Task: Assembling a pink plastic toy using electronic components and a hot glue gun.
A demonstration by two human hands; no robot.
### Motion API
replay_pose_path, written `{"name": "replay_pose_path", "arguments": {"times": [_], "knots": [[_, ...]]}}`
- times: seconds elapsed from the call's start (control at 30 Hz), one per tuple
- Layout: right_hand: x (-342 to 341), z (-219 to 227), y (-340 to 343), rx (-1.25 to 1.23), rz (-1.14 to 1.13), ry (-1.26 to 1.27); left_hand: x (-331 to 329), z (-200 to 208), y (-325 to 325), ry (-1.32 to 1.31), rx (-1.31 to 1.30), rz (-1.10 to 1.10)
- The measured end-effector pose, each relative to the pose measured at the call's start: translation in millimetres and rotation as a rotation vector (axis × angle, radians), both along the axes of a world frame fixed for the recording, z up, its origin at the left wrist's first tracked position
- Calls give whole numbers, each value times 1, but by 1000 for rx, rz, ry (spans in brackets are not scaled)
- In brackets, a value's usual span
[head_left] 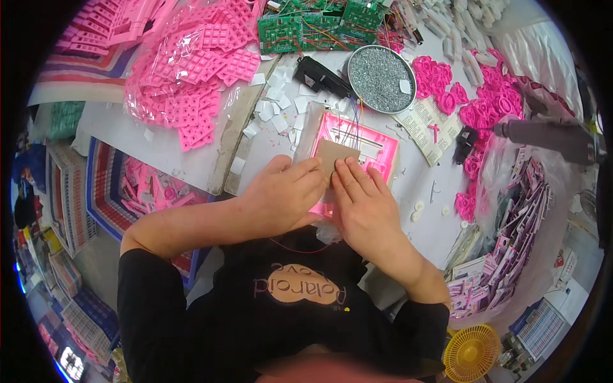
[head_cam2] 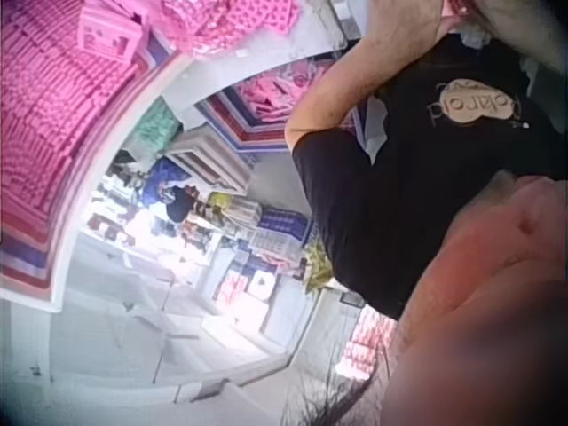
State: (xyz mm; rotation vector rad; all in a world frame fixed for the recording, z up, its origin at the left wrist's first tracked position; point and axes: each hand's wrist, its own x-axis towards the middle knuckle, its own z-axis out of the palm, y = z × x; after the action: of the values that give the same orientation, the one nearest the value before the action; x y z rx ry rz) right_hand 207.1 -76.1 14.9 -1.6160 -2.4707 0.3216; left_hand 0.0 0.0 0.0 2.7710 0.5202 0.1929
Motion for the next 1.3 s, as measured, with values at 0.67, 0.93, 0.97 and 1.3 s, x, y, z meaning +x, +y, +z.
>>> {"name": "replay_pose_path", "arguments": {"times": [0.67,0.93,0.97,1.3], "knots": [[-4,3,3,114,33,-105,171,-31,183,143,329,-29],[-8,8,4,105,29,-116,176,-23,197,48,419,49],[-9,8,3,110,28,-120,177,-17,197,128,397,56],[-7,0,-5,48,-32,-7,68,16,71,-279,-300,180]]}}
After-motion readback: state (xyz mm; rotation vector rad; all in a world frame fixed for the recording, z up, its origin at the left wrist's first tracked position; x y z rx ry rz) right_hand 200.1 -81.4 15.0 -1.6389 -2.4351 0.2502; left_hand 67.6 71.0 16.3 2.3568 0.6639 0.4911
